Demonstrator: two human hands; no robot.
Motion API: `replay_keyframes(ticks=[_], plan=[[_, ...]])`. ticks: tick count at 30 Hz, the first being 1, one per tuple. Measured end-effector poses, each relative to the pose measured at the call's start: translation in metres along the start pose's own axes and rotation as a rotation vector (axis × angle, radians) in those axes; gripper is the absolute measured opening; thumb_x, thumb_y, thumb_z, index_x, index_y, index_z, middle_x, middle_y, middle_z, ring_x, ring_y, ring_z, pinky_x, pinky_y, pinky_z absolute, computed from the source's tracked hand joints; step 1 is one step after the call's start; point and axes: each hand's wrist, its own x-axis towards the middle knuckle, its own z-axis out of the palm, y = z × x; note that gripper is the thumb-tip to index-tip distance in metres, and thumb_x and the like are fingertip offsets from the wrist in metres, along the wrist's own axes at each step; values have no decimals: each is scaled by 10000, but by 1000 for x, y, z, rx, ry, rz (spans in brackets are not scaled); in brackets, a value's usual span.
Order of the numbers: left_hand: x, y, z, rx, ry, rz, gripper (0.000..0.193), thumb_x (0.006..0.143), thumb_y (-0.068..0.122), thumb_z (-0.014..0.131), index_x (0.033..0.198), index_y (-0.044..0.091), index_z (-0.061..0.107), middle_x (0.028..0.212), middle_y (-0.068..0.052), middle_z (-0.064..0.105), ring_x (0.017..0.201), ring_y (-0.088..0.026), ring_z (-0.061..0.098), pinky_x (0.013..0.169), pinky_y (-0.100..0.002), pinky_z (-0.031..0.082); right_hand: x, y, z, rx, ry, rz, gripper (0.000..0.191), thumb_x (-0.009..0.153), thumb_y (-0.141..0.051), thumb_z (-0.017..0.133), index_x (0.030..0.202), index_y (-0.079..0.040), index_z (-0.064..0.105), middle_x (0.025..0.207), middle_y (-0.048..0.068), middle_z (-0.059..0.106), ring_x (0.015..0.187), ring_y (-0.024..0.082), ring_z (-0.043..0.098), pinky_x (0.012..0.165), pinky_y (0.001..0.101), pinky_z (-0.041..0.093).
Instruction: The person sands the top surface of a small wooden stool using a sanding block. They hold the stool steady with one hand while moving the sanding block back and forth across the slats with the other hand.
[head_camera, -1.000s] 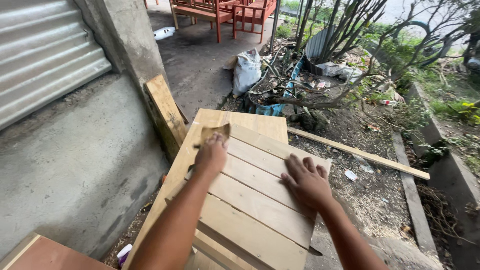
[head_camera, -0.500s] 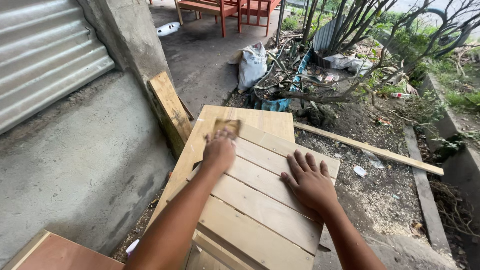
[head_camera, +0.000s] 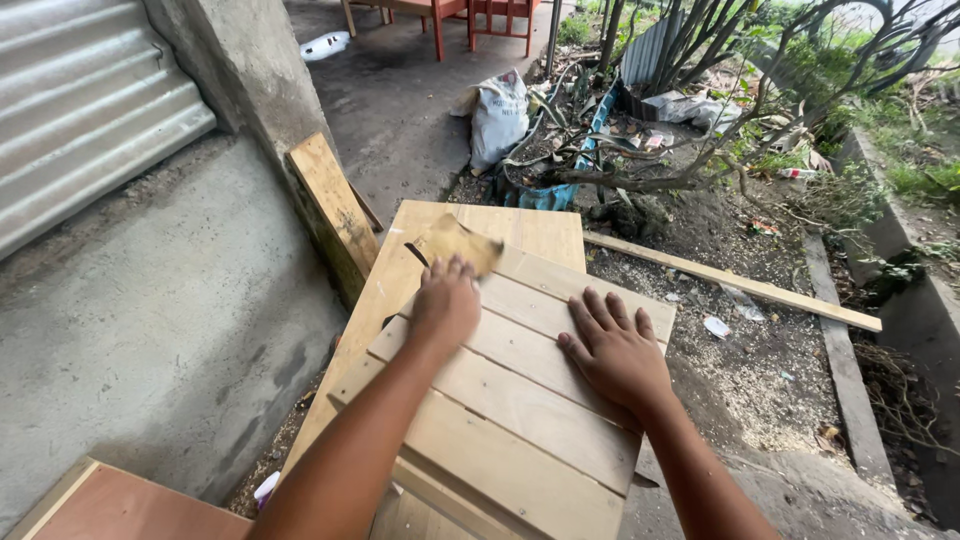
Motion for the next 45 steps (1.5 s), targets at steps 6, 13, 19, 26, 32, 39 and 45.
replay_keyframes(ticks=[6,13,19,26,32,39,45], plan=[[-5,-2,-8,74,7,-35,505,994,305,381,1445,111,500,1548,-125,430,1468,-315,361,1220,-547,178,-2,-3,1,-19,-2,4,729,973,-671,255,1606,-312,217,1696,-36,117,1560,220,49,1242,486,32],[9,-12,21,17,106,-42,532,987,230,425,1441,-36,503,1525,-253,452,1389,-393,432,1136,-478,338,0,-1,0,2,5,0,725,972,-665,267,1601,-307,230,1690,-37,128,1556,212,50,1242,474,36],[11,-17,15,-43,152,36,491,983,234,429,1373,-32,563,1494,-235,500,1383,-382,455,1130,-474,358,2,-4,1,-29,-12,22,712,973,-664,262,1596,-319,242,1694,-49,123,1563,200,47,1253,474,36],[20,-7,11,-62,89,2,473,1033,248,397,1373,-21,585,1460,-211,564,1315,-349,541,1128,-418,409,-1,-3,0,5,2,13,718,976,-658,281,1596,-298,253,1695,-44,129,1562,207,51,1248,475,39],[6,-11,33,-44,105,113,485,1002,253,417,1383,-9,566,1485,-217,504,1393,-353,441,1167,-422,317,0,-3,0,16,-5,23,704,973,-648,308,1589,-308,275,1694,-49,137,1567,203,53,1251,476,33],[11,11,23,-133,44,112,399,1019,231,423,1298,44,637,1490,-116,562,1430,-268,485,1244,-368,321,-1,-4,1,42,45,2,705,977,-638,339,1587,-286,299,1689,-28,177,1560,228,96,1245,488,66],[-17,25,31,-311,157,224,386,950,215,479,1217,18,677,1315,-166,650,1242,-325,566,1093,-414,406,-2,-6,-1,55,37,17,698,974,-634,347,1582,-293,301,1684,-33,180,1560,217,95,1248,482,62]])
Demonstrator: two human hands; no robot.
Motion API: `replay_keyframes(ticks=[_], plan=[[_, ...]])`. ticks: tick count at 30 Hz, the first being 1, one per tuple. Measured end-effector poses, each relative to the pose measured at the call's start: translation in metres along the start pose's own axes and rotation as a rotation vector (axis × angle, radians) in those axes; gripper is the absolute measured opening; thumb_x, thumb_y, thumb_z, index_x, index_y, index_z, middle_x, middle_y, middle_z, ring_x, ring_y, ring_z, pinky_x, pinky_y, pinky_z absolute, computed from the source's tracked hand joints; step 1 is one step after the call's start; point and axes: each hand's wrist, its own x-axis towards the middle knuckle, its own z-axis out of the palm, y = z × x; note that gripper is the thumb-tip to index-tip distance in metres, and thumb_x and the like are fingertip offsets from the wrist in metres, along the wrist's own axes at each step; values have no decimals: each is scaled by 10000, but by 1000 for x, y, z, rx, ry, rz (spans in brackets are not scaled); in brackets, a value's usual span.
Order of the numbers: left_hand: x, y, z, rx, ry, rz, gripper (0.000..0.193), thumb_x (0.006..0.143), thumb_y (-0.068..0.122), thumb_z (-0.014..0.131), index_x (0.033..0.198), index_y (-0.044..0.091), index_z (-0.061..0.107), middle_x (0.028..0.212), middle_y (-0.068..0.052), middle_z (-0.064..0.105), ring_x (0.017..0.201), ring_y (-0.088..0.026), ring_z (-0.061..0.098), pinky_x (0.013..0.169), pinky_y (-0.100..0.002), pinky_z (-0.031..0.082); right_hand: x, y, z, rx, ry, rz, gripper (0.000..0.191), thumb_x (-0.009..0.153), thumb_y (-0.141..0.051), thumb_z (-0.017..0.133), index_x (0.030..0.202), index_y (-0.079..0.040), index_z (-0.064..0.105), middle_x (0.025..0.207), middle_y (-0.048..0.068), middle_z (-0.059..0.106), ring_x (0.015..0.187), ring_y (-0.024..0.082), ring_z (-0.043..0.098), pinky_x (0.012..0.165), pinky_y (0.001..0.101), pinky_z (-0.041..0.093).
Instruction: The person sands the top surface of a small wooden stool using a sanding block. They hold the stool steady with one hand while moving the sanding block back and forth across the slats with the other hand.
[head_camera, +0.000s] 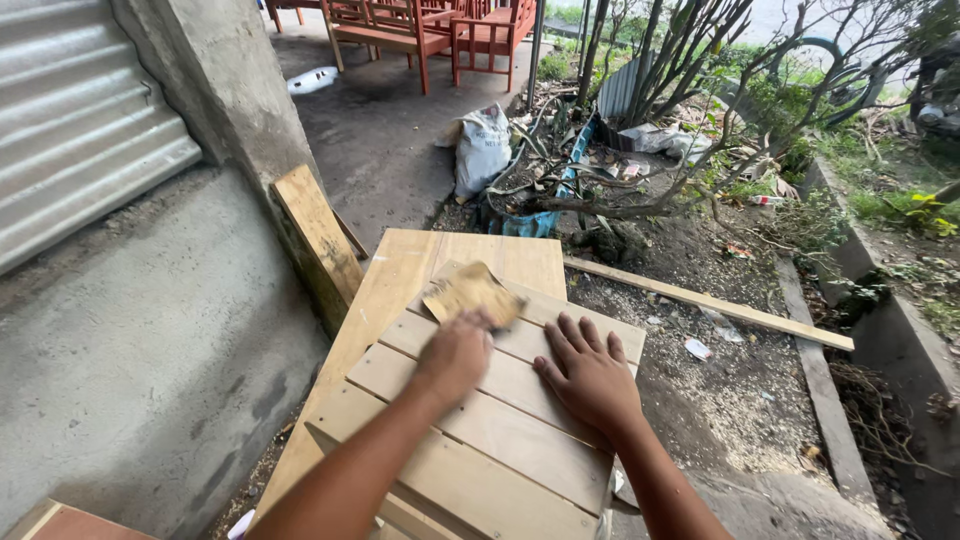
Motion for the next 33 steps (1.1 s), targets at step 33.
replay_keyframes(ticks=[33], plan=[[41,-12,6,461,-80,0,284,932,114,491,1026,13,740,1177,-159,706,1057,-288,661,921,-396,540,7,30,20,28,67,-36,622,1011,-321,337,1591,-124,231,1681,32,200,1554,195,135,1252,416,78]])
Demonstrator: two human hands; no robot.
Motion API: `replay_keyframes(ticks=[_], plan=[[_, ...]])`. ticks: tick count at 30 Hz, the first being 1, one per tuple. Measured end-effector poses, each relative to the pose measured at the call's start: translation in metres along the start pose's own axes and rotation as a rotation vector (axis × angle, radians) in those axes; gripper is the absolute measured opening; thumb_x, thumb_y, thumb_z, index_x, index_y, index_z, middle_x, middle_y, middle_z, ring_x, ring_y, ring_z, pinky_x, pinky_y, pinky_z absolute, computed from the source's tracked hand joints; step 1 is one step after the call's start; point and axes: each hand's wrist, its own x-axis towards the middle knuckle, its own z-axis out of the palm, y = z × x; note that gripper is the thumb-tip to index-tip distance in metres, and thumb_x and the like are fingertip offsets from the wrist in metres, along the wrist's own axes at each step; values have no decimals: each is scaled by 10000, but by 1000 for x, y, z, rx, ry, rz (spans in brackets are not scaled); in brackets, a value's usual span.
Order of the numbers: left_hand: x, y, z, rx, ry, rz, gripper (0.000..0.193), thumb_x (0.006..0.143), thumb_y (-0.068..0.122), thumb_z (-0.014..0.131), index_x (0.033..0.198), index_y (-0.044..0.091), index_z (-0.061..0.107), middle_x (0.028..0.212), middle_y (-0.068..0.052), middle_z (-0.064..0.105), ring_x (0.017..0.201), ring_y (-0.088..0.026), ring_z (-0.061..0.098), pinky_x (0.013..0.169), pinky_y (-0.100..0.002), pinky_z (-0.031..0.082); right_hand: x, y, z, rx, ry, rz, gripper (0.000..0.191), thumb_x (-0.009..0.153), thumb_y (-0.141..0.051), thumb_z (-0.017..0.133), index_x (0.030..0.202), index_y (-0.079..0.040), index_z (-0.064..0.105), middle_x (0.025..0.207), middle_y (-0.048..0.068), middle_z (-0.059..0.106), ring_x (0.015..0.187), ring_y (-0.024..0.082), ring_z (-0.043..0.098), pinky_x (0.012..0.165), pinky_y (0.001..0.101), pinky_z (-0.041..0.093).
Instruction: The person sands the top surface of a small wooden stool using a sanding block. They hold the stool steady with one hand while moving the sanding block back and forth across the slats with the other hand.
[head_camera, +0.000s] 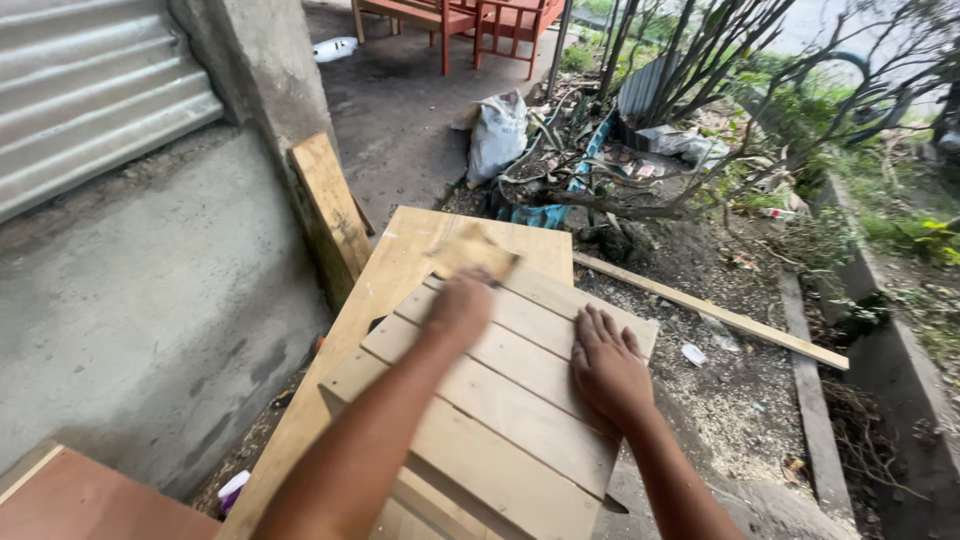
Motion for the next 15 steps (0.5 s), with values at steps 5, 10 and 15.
replay_keyframes(ticks=[5,10,15], plan=[[11,-24,14,127,679,-164,404,679,177,514,955,42,777,1095,-133,742,966,-339,666,861,-486,537,3,-3,0,172,149,82,661,967,-218,352,1595,-47,239,1637,134,308,1544,257,226,1251,398,144],[-25,120,4,-103,281,177,342,837,152,510,1044,3,738,1158,-192,712,1097,-314,641,972,-424,478,2,-4,-1,213,175,103,693,967,-188,379,1585,30,154,1595,235,349,1513,318,282,1232,404,198],[-27,58,-23,-453,-218,-45,357,1016,139,352,1205,17,629,1185,-222,688,1060,-387,685,912,-501,555,0,-6,-4,89,203,84,740,946,-134,389,1590,59,79,1539,281,396,1474,345,344,1211,428,244]])
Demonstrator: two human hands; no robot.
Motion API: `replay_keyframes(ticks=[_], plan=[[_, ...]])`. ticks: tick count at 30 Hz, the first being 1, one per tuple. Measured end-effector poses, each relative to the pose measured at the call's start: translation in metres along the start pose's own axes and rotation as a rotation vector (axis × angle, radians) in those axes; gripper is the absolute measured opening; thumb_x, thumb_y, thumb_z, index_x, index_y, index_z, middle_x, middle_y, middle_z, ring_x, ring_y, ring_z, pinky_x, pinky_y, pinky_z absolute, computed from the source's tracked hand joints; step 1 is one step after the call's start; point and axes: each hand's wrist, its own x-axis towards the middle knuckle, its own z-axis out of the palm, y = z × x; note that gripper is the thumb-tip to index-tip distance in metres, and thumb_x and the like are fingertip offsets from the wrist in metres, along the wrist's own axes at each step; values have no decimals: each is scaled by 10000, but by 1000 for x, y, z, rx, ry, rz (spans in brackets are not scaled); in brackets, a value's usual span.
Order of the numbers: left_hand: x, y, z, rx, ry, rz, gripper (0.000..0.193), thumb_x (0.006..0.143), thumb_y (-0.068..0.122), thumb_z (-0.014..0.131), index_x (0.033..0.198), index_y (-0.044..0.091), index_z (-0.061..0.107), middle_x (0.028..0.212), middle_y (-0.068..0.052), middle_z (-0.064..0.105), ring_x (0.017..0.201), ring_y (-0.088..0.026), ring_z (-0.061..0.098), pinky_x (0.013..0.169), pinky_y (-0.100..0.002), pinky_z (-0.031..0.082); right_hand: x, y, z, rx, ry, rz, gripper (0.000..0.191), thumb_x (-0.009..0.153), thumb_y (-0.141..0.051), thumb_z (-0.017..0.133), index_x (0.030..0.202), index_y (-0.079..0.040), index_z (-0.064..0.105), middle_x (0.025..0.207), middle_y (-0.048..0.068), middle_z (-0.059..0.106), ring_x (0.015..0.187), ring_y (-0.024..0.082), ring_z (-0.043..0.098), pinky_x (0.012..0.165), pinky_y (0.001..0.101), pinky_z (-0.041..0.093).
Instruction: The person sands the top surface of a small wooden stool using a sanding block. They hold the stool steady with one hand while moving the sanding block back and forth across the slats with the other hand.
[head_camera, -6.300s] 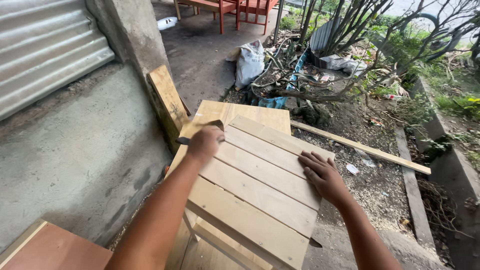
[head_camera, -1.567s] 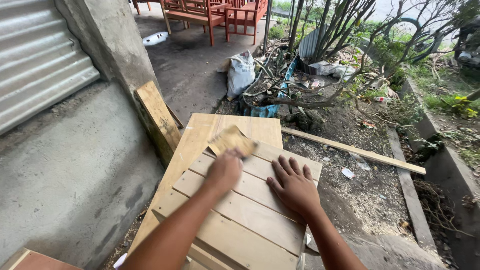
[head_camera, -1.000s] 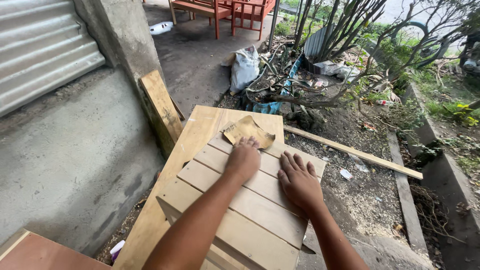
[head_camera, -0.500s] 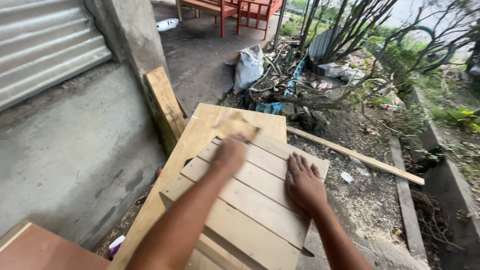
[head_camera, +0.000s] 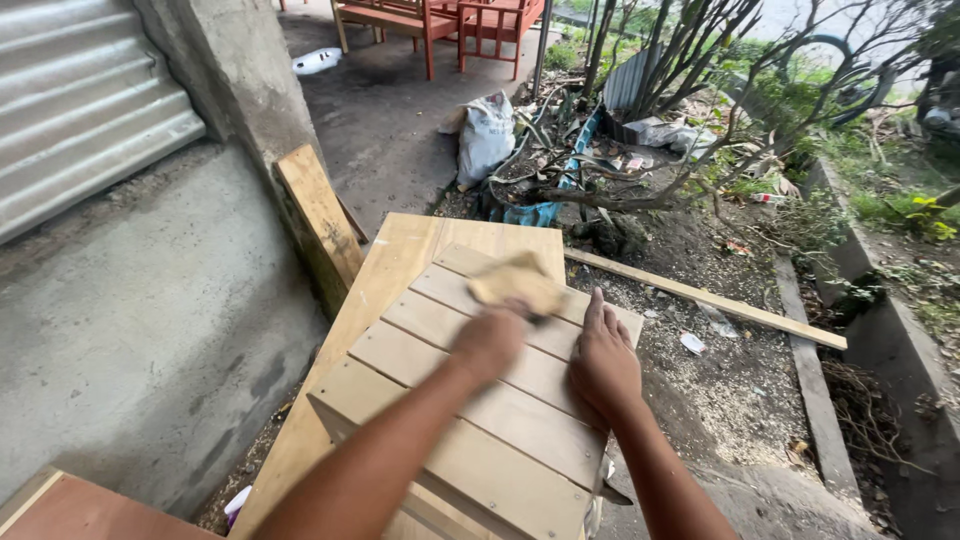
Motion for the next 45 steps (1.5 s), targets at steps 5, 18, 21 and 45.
replay_keyframes(ticks=[5,18,21,45], plan=[[12,-76,-40,364,361,161,397,930,208,487,1204,-4,681,1310,-199,660,1272,-350,574,1059,-473,399,-2,-2,-1,198,21,121,816,855,-17,385,1612,43,85,1466,244,511,1373,380,467,1190,405,321],[6,-99,-32,440,398,105,409,885,180,465,1182,10,689,1289,-197,655,1210,-333,622,1041,-442,481,7,5,5,102,-75,79,935,966,-356,531,1593,69,-17,1593,268,298,1511,343,266,1257,392,179],[-2,-54,-15,3,494,161,334,875,123,489,1086,-1,717,1266,-190,671,1216,-339,633,1050,-410,477,12,6,6,113,-128,112,1164,900,-601,663,1569,46,-36,1618,271,222,1534,349,191,1249,383,157],[-24,-63,-83,21,406,-256,327,962,365,627,1108,92,730,959,-170,745,977,-367,702,888,-477,556,-29,25,-90,254,-446,246,484,1100,-309,344,1567,-192,388,1482,100,566,1383,285,539,1224,466,367]])
